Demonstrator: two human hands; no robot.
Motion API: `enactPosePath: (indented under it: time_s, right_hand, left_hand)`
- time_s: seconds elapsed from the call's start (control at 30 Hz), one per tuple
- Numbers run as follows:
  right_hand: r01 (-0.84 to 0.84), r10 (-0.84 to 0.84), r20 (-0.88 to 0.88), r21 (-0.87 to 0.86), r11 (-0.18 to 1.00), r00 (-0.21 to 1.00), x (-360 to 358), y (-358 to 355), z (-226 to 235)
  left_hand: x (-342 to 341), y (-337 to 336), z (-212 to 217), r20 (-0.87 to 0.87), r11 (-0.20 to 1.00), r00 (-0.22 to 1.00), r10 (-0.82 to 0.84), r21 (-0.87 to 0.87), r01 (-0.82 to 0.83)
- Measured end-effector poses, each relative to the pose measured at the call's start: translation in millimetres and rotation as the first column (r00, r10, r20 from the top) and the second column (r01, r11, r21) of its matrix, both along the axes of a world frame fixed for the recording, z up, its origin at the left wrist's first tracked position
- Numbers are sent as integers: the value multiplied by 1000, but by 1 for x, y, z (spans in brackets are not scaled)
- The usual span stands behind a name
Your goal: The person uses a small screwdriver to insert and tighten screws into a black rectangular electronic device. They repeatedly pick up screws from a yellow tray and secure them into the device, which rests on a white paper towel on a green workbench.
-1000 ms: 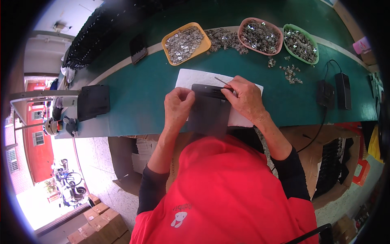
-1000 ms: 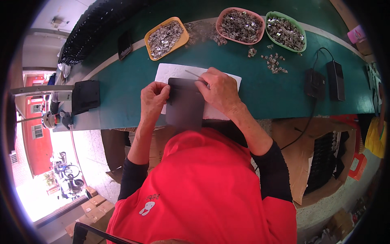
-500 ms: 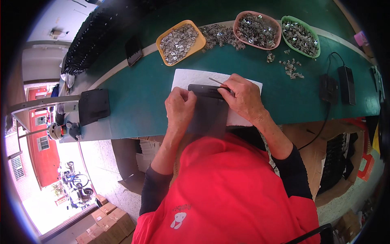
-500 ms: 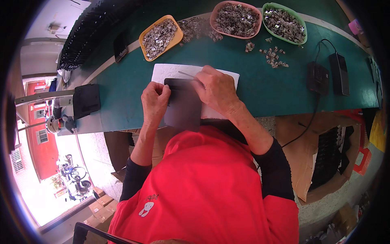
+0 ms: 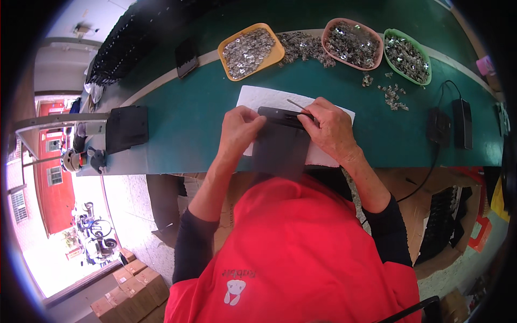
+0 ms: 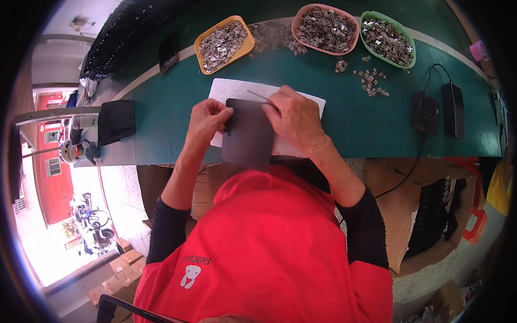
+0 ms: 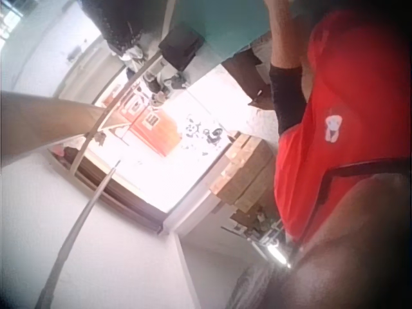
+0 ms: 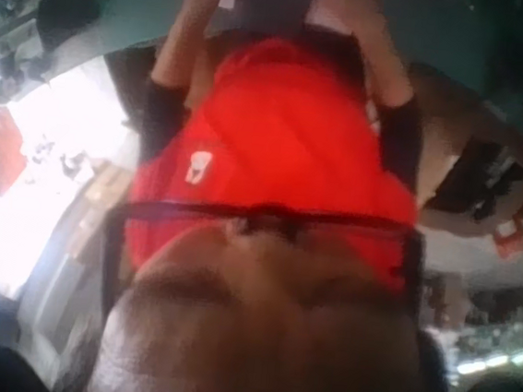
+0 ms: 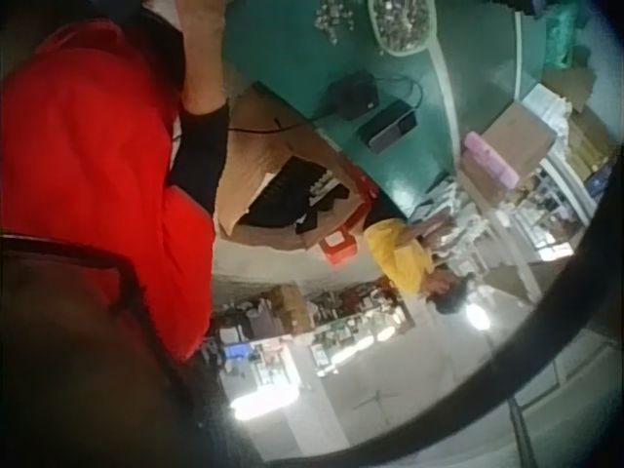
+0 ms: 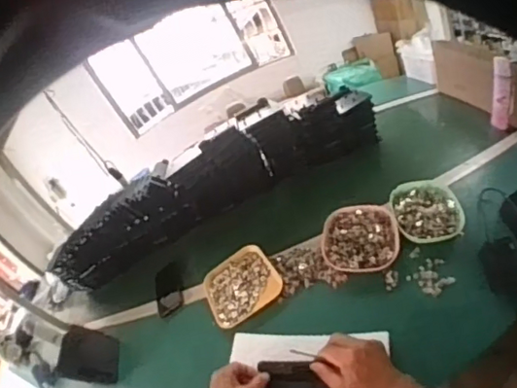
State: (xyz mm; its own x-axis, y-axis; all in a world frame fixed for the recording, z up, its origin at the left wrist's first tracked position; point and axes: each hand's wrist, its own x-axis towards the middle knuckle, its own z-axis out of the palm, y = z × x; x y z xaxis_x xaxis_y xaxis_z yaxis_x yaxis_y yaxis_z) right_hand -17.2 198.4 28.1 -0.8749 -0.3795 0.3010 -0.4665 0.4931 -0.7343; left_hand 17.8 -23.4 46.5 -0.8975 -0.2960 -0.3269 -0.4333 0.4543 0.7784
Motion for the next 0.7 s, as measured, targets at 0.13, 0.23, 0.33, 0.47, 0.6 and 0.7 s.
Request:
enactPosePath:
  time_s: [0.13,0.23,0.33,0.47,0.6,0.7]
  right_hand:
    - [-43,45,58,-30,999,997,-2,1,6]
    - [-40,37,-35,-73,997,999,-5,3,15]
    - [-131,137,-74,82,988,988,1,6,23]
    - [-222,258,-32,414,883,966,15,-2,42]
    - [-212,282,-22,605,768,959,14,-15,48]
    - [-193,286,-49,628,754,957,14,-24,49]
  left_hand:
    - [-13,-10,24,251,978,961,-118,199,68]
    - [-18,-23,20,296,952,935,-195,287,108]
    - [-8,-19,16,229,928,963,-143,370,49]
    - [-1,-19,11,184,905,976,-119,423,31]
    - [-3,-19,9,172,921,979,-112,389,37]
    - [-5,-20,6,185,925,975,-120,378,42]
